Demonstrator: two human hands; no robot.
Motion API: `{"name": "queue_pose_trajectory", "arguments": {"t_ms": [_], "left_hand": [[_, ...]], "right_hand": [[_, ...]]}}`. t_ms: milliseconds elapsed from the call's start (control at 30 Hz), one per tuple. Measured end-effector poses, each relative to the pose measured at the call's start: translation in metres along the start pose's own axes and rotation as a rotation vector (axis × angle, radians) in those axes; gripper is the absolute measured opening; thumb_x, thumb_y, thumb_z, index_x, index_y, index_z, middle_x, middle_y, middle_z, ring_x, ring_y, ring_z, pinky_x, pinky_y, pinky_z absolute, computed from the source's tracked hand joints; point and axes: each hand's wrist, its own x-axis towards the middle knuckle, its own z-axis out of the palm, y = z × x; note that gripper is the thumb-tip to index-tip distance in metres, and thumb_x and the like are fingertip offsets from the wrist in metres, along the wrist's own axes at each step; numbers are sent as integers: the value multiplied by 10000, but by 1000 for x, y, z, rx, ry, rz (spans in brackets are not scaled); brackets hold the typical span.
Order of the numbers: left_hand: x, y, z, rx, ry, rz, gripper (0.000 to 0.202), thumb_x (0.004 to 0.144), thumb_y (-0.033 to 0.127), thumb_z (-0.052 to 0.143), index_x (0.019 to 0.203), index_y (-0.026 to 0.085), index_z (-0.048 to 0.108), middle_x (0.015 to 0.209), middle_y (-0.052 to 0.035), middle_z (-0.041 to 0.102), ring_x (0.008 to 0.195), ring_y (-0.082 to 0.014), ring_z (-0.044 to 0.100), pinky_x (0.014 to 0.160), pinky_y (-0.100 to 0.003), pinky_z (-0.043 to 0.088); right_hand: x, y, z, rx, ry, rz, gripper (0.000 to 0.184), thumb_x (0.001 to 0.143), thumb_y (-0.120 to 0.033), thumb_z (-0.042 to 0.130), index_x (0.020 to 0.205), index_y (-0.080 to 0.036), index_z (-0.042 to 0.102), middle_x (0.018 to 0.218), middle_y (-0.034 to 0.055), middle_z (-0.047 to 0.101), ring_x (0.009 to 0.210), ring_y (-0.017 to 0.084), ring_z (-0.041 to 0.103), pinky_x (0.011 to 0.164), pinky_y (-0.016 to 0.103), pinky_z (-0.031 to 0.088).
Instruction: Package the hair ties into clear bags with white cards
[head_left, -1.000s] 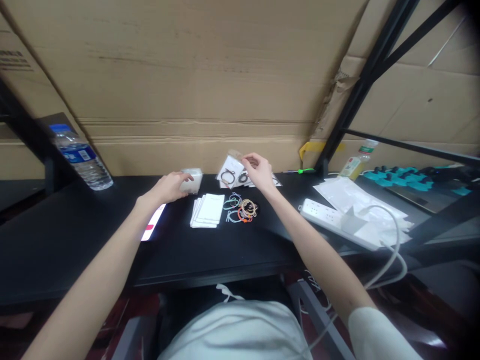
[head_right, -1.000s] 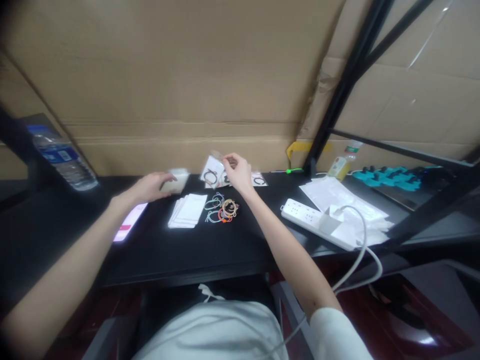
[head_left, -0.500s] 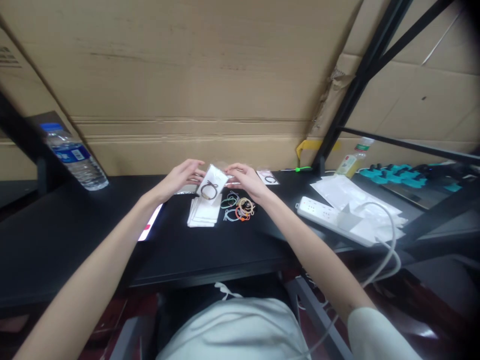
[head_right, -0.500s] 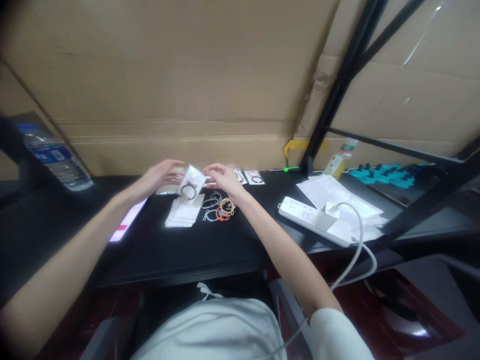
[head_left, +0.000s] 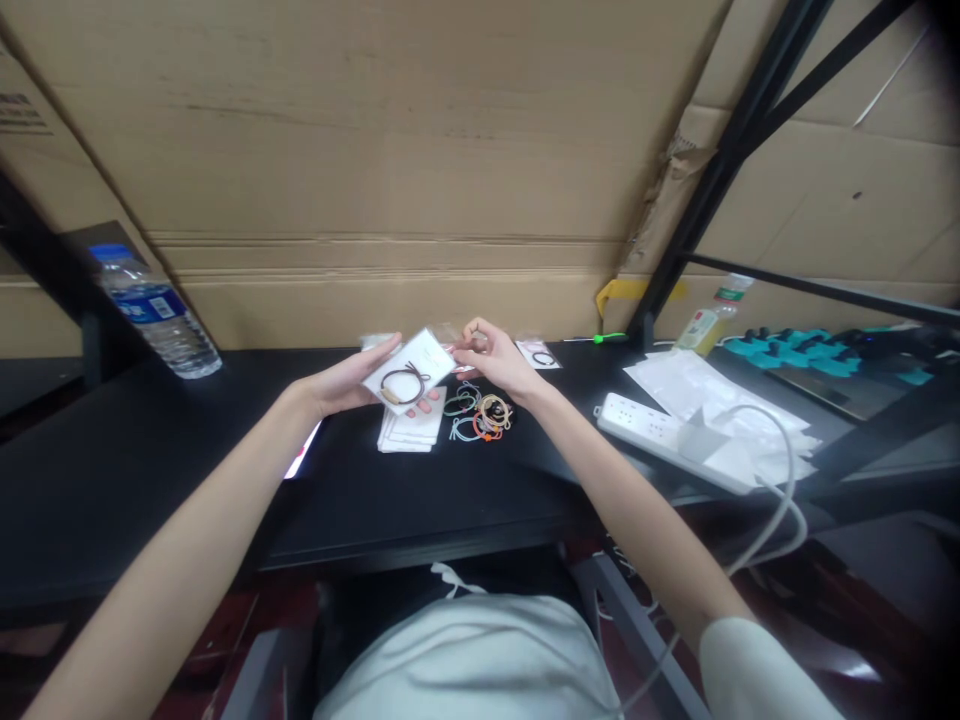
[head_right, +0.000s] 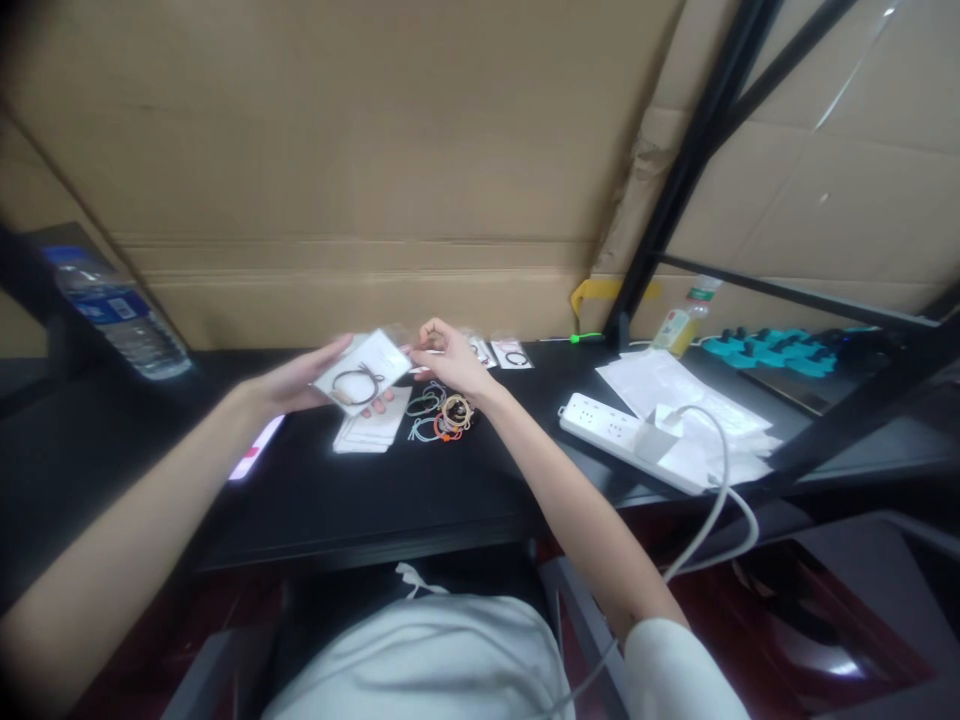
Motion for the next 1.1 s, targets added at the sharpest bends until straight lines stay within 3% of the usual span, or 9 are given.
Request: {"name": "queue_pose_trajectory", "arguments": {"t_ms": [167, 333, 433, 667, 833, 967, 1100], "left_hand": [[-2, 4, 3, 77, 10, 23, 868, 980, 824, 223, 1397, 225, 692, 1230, -168, 792, 1108, -370, 757, 969, -498, 590], [-1, -3, -3, -128, -63, 53, 711, 1036, 731, 341, 1354, 213, 710, 1257, -161, 781, 1124, -342, 751, 995, -469, 586], [2, -9, -8, -273, -166, 86, 621, 1056, 656, 429, 1348, 182, 704, 1254, -175, 777, 1099, -309, 757, 959, -427, 599], [2, -15, -14, -410, -294, 92, 561, 1074, 593, 456, 1322, 159, 711, 1223, -186, 779, 1081, -297, 761, 949, -397, 601], [-5, -6, -11, -408, -319, 93, 604, 1052, 639, 465, 1244, 132, 732, 1042, -179, 797, 869, -278, 773, 786, -379, 627], [-6, -6, -10, -389, -306, 64, 611, 1020, 665, 514, 1134, 117, 761, 954, -173, 793, 780, -266, 758, 686, -345, 622], [-4, -10, -12, -366, -319, 70, 574, 1001, 651, 563, 1130, 130, 766, 929, -156, 787, 723, -239, 737, 645, -323, 617]], "right_hand": [[-5, -8, 7, -307, 147, -227, 187, 924, -383, 695, 935, -233, 583, 1279, 72, 719, 1034, 211, 721, 839, 367, 632], [-9, -8, 11, -490, 143, -399, 156, 960, -360, 711, 1069, -252, 743, 1320, 87, 674, 1293, 265, 635, 874, 368, 635], [-6, -2, 9, -504, 165, -431, 93, 953, -303, 731, 1009, -236, 764, 1322, 99, 658, 1253, 261, 658, 856, 379, 645], [-3, -3, 5, -392, 117, -342, 114, 951, -343, 750, 982, -235, 766, 1411, 105, 623, 1286, 274, 638, 910, 429, 633], [-2, -10, -3, -170, -104, -149, 162, 940, -407, 778, 1011, -261, 774, 1588, 65, 549, 1411, 285, 567, 1083, 491, 540], [-4, -14, -8, -182, -181, -103, 132, 946, -390, 778, 983, -264, 796, 1578, 44, 573, 1444, 272, 536, 1200, 491, 420], [-4, -14, -10, -238, -176, -129, 138, 976, -376, 734, 1010, -272, 819, 1529, 48, 610, 1422, 260, 544, 1163, 467, 438]]}}
